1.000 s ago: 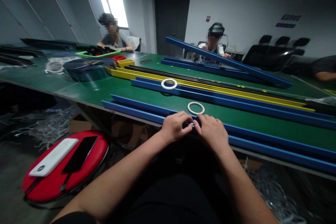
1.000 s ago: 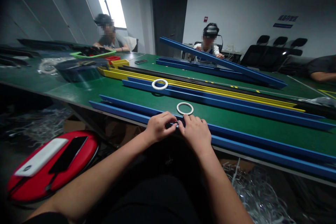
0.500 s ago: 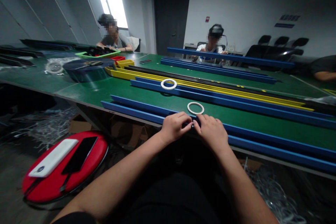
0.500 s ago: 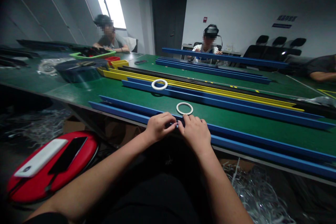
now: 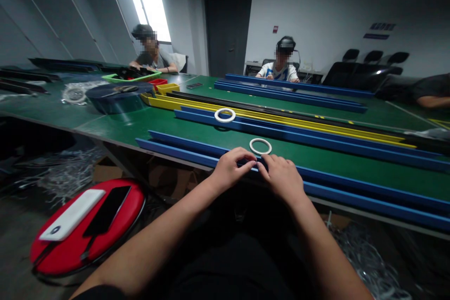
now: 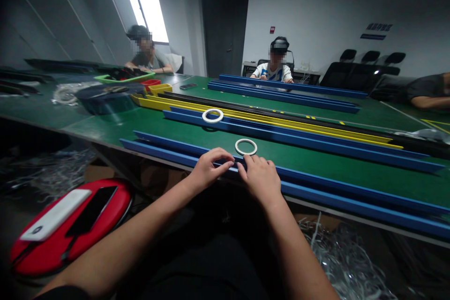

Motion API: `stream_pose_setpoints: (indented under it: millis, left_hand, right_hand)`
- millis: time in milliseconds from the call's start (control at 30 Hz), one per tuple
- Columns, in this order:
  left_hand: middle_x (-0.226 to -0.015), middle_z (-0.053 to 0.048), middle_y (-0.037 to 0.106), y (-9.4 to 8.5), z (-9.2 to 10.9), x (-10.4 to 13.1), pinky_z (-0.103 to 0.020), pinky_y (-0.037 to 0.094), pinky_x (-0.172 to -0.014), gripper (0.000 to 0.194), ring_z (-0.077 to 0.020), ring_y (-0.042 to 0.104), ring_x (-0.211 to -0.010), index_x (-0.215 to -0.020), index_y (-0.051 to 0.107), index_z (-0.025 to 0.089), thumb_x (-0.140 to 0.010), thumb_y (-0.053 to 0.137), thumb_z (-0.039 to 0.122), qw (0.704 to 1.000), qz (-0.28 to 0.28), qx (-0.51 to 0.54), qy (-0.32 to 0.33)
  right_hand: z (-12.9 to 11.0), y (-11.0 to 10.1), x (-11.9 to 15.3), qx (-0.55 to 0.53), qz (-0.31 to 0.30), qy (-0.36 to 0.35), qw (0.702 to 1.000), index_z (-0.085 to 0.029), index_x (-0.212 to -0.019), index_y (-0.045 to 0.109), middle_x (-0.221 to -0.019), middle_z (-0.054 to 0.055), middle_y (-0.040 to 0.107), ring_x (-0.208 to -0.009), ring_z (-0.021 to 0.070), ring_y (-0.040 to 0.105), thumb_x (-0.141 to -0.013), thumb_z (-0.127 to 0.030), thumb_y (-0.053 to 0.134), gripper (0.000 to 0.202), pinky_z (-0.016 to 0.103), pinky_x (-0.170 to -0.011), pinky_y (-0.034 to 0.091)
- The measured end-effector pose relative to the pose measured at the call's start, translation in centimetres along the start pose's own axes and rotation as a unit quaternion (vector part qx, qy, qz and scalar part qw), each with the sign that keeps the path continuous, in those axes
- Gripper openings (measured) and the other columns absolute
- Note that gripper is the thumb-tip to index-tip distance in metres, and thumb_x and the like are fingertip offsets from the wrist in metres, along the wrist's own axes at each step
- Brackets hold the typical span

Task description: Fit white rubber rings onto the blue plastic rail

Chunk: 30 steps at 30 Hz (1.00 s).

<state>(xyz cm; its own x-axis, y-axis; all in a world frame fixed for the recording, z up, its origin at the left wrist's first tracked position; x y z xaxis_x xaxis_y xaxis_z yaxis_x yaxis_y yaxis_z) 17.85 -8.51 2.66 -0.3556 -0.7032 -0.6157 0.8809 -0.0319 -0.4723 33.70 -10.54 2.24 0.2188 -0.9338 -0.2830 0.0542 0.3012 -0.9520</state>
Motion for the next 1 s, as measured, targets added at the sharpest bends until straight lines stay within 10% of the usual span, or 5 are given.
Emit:
stream_pose_setpoints:
  millis: [1000]
  left_hand:
    - [-0.068, 0.003, 0.052, -0.7, 0.7, 0.4, -0.023, 0.039, -0.059, 0.029, -0.0092, 0.05, -0.059, -0.082, 0.055, 0.016, -0.085, 0.066, 0.042, 0.95, 0.018, 0.288, -0.12]
  right_hand:
    - [0.1, 0.5, 0.1, 0.006, 0.016, 0.019, 1.0, -0.024, -0.124, 0.056, -0.108, 0.008, 0.067, -0.099, 0.023, 0.059, -0.1, -0.049, 0.028, 0.044, 0.036, -0.084, 0.031]
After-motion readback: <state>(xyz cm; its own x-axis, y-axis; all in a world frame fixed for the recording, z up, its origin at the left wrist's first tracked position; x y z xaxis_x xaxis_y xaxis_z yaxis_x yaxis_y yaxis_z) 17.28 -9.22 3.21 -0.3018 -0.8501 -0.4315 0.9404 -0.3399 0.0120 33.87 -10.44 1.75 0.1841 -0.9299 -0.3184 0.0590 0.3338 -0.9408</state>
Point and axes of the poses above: each hand's wrist, its own x-axis away from the middle knuckle, its own y-axis out of the palm, z = x × y, the point moved 5 cm from there along -x, towards the middle knuckle
